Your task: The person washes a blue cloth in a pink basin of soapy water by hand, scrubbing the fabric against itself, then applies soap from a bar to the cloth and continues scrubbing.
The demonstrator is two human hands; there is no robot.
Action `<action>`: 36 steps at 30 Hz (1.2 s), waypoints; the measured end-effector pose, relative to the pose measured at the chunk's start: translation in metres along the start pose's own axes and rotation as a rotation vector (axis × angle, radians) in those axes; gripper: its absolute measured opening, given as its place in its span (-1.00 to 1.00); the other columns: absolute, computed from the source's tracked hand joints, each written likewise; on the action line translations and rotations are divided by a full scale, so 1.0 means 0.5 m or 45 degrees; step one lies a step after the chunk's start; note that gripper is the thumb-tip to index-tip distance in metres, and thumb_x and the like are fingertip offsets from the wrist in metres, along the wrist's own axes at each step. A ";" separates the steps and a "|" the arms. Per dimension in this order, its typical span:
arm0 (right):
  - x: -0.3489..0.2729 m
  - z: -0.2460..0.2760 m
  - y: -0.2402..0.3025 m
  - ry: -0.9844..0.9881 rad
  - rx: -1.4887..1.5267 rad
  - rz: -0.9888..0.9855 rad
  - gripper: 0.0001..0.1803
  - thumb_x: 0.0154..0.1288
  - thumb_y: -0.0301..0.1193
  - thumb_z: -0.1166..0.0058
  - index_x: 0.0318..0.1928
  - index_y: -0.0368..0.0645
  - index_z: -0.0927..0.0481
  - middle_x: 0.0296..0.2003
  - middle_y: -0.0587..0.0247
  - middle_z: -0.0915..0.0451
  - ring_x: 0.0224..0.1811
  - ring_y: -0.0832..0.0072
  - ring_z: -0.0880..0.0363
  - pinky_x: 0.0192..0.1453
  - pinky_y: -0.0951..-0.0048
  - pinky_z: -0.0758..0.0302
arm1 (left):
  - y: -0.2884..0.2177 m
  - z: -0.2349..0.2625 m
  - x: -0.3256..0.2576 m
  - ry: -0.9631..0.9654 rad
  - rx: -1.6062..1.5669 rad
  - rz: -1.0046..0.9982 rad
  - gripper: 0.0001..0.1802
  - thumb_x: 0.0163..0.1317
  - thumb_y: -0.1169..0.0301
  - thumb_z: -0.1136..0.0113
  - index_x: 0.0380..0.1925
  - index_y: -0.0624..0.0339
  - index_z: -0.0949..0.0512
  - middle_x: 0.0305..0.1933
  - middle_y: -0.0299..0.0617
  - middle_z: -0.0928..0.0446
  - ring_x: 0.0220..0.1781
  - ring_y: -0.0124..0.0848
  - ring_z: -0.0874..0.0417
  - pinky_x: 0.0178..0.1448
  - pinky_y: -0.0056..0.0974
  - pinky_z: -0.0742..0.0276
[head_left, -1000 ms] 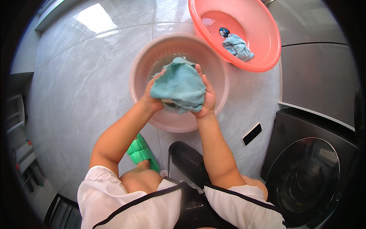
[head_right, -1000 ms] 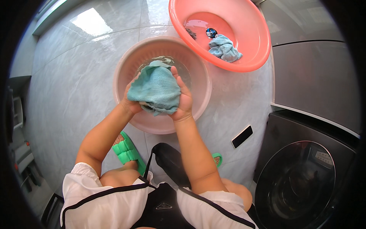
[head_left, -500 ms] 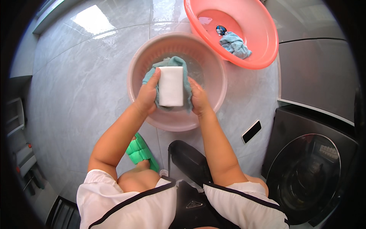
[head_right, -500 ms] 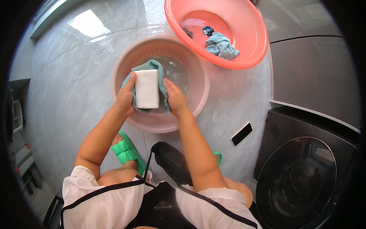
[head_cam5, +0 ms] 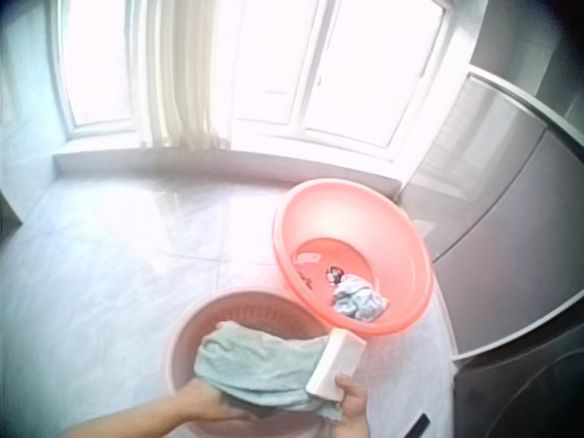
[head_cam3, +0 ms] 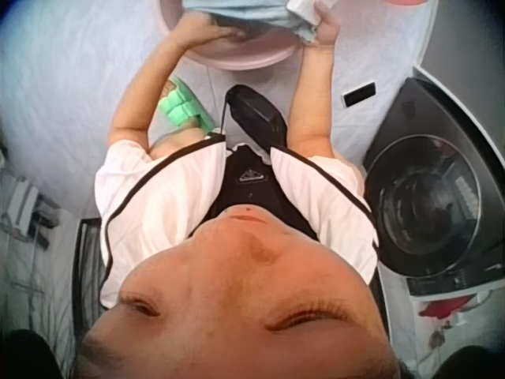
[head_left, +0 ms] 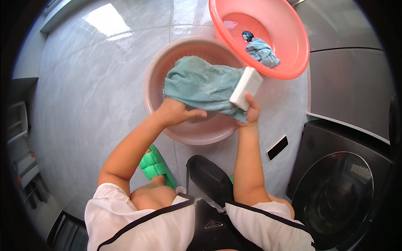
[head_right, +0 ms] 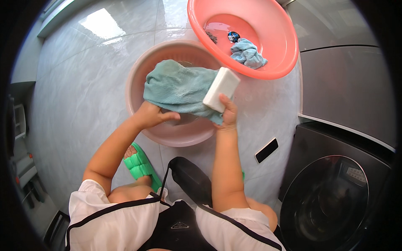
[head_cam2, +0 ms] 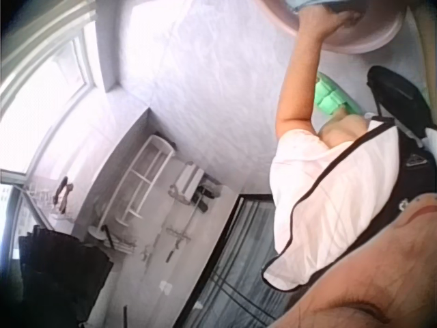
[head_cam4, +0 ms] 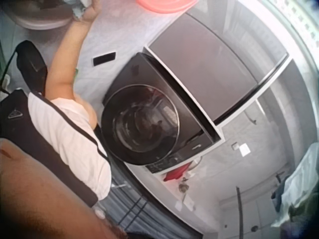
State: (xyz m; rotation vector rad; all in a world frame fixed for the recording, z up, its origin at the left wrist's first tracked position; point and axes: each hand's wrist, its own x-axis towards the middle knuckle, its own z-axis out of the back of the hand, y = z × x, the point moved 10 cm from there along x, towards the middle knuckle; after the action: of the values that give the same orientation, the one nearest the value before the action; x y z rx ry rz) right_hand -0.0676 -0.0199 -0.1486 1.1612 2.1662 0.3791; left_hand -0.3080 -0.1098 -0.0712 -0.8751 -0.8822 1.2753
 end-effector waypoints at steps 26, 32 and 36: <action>-0.147 -0.119 0.092 0.773 0.205 0.024 -0.02 0.24 -0.30 -0.56 0.60 -0.44 -0.44 0.45 -0.23 -0.67 0.49 -0.11 -0.68 0.67 -0.11 -0.55 | 0.119 0.022 0.054 -0.236 0.432 0.196 -0.59 0.50 0.34 -0.37 0.29 0.17 -0.70 0.24 -0.11 -0.82 0.28 -0.25 -0.85 0.35 -0.13 -0.76; -0.113 -0.149 0.128 0.070 -0.658 -0.122 -0.21 0.23 -0.36 -0.56 0.45 -0.35 -0.60 0.13 0.11 -0.81 0.05 0.28 -0.87 0.27 0.18 -0.79 | 0.010 0.029 0.072 -0.232 -0.353 -0.116 -0.54 0.49 0.26 -0.39 0.34 0.05 -0.71 0.44 -0.14 -0.71 0.43 -0.16 -0.72 0.46 -0.15 -0.68; -0.103 -0.218 0.057 -0.098 -1.030 0.031 -0.35 0.47 -0.26 -0.52 0.42 -0.33 -0.65 0.16 0.12 -0.81 0.05 0.35 -0.86 0.25 0.22 -0.78 | 0.027 -0.001 0.075 -0.316 -1.672 0.092 -0.23 0.60 0.48 -0.34 0.73 0.12 -0.28 0.61 -0.04 -0.57 0.48 -0.22 -0.69 0.58 -0.09 -0.68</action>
State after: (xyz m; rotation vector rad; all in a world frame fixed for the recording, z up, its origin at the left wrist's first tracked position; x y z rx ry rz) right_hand -0.1005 -0.0409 -0.0307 0.7136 1.6542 1.0749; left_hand -0.3101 -0.0715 -0.0814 -1.7674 -1.9601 0.7477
